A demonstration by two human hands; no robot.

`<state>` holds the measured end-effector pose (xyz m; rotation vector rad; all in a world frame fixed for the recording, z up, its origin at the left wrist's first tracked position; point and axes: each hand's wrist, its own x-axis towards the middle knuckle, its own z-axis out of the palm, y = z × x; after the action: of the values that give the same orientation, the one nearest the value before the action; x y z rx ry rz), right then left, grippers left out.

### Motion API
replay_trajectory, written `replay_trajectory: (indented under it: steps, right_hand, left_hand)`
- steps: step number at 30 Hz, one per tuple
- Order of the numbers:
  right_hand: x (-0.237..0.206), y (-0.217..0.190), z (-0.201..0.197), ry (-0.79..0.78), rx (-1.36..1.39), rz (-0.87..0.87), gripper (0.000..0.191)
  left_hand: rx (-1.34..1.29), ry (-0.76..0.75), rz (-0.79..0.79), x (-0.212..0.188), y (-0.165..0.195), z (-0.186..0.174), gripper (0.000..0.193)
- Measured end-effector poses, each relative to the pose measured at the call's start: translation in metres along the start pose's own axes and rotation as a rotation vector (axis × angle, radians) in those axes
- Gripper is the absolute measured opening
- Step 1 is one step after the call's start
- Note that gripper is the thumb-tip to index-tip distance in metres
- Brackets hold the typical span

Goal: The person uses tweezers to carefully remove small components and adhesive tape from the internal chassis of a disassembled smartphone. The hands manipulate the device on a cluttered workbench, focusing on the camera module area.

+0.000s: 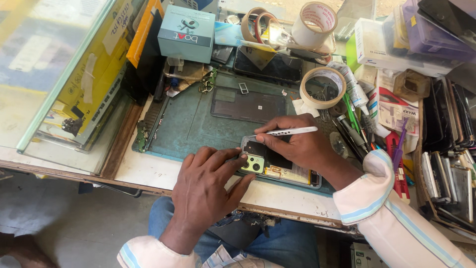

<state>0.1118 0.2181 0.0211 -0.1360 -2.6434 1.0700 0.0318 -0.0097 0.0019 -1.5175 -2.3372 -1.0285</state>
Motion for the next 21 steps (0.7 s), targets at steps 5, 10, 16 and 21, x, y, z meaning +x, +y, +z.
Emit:
replay_trajectory:
  steps: [5,10,16,21]
  right_hand:
    - [-0.0002,0.0008,0.0002,0.010,0.008,-0.071,0.014]
    - [-0.0008,0.0005,0.0000,0.010,-0.034,-0.168,0.013]
    - [-0.0038,-0.0007,-0.0002,0.046,-0.050,-0.244,0.013]
    - [-0.0044,-0.0042,-0.0013,0.051,-0.066,-0.165,0.012]
  left_hand:
    - [-0.002,-0.007,-0.004,0.0001,-0.0003,-0.0007,0.033]
    - [-0.012,0.000,-0.009,0.0000,0.0001,-0.0013,0.032]
    - [0.004,0.015,0.004,-0.0009,-0.0001,-0.0002,0.033]
    - [0.013,-0.004,-0.007,-0.0018,-0.0015,0.0007,0.033]
